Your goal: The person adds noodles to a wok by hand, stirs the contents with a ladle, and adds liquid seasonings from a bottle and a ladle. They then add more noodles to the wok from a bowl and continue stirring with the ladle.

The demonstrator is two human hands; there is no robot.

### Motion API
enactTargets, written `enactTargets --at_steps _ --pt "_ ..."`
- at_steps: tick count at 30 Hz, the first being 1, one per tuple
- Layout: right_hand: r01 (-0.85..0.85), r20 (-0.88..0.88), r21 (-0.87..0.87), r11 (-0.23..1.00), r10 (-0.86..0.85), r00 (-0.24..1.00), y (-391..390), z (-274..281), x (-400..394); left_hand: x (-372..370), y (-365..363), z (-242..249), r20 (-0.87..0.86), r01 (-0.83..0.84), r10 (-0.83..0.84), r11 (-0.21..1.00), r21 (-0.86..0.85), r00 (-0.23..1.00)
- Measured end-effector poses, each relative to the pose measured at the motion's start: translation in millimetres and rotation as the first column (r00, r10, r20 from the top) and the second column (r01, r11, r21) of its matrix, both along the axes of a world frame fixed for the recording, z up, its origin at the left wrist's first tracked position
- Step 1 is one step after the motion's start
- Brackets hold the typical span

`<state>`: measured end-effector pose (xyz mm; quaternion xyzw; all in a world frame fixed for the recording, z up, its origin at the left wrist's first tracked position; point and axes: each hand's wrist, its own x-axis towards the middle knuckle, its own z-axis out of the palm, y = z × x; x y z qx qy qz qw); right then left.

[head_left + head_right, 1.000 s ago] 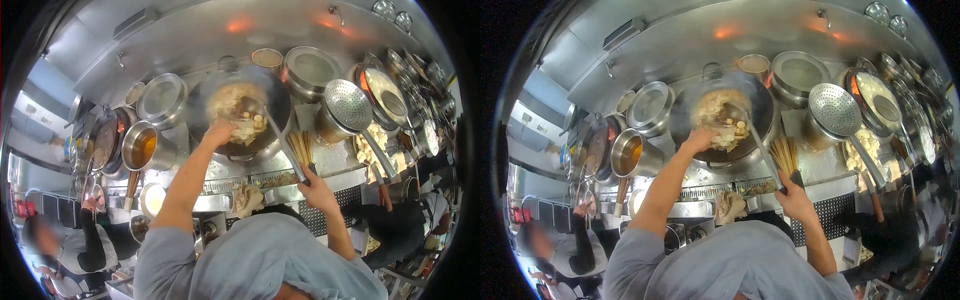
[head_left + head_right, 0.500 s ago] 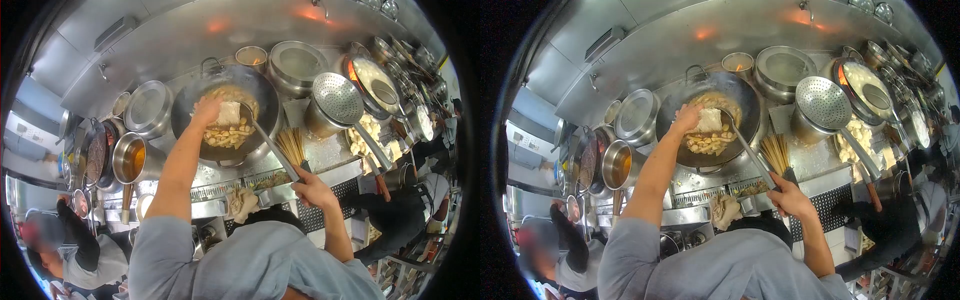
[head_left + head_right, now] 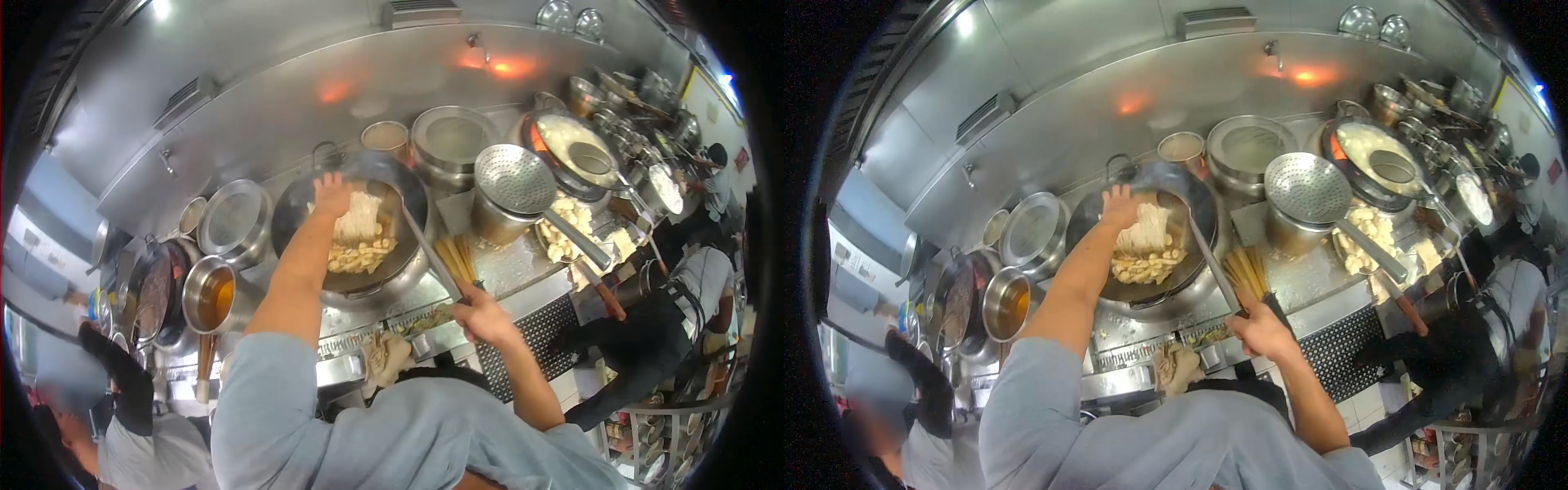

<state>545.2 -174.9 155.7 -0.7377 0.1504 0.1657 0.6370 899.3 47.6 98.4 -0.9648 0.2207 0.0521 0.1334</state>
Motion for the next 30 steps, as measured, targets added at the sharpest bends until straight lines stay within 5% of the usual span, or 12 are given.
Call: enactTargets --at_steps 2,6,9,12,15,18,21,24,25,26,28,30 --pt "0.066 0.072 -0.055 0.996 -0.062 0.996 2 -2 5 23 -1 -19 0.081 -0.005 0.012 0.997 -0.08 0.997" --pt "0.06 0.141 -0.177 0.982 -0.035 0.989 7 32 24 88 15 -77 -0.28 -0.101 -0.026 0.897 -0.43 0.96" --pt "-0.017 0.121 -0.247 0.969 0.048 0.991 16 16 48 76 39 -57 -0.577 -0.557 0.058 0.353 -0.752 0.815" --pt "-0.13 0.155 -0.503 0.855 0.237 0.959 18 -32 72 17 68 13 -0.47 -0.458 0.083 -0.132 -0.879 0.879" --pt "-0.206 0.114 -0.725 0.657 0.41 0.905 14 -69 70 -64 117 65 -0.342 -0.363 -0.124 -0.298 -0.883 0.932" --pt "-0.234 0.086 -0.778 0.583 0.467 0.88 0 -65 60 -200 129 94 -0.287 -0.379 -0.395 -0.176 -0.909 0.873" --pt "-0.345 -0.04 -0.827 0.443 0.565 0.824 -17 -59 64 -323 120 42 -0.57 -0.587 -0.539 0.162 -0.793 0.62" --pt "-0.43 -0.098 -0.854 0.293 0.721 0.686 -46 -67 85 -451 75 -54 -0.813 -0.756 -0.341 0.318 -0.572 0.472" --pt "-0.138 0.137 -0.942 0.307 0.724 0.676 -46 -61 88 -507 60 -109 -0.874 -0.83 -0.159 0.276 -0.485 0.458" --pt "-0.118 0.284 -0.887 0.447 0.729 0.622 -44 -51 97 -568 44 -169 -0.824 -0.753 0.1 0.477 -0.453 0.558" --pt "-0.16 0.542 -0.705 0.691 0.67 0.506 -25 -20 123 -666 -4 -190 -0.918 -0.947 0.24 0.02 -0.322 0.317" --pt "-0.268 0.536 -0.735 0.623 0.776 0.332 25 32 109 -730 -63 -128 -0.96 -0.735 0.215 -0.62 -0.277 0.18"
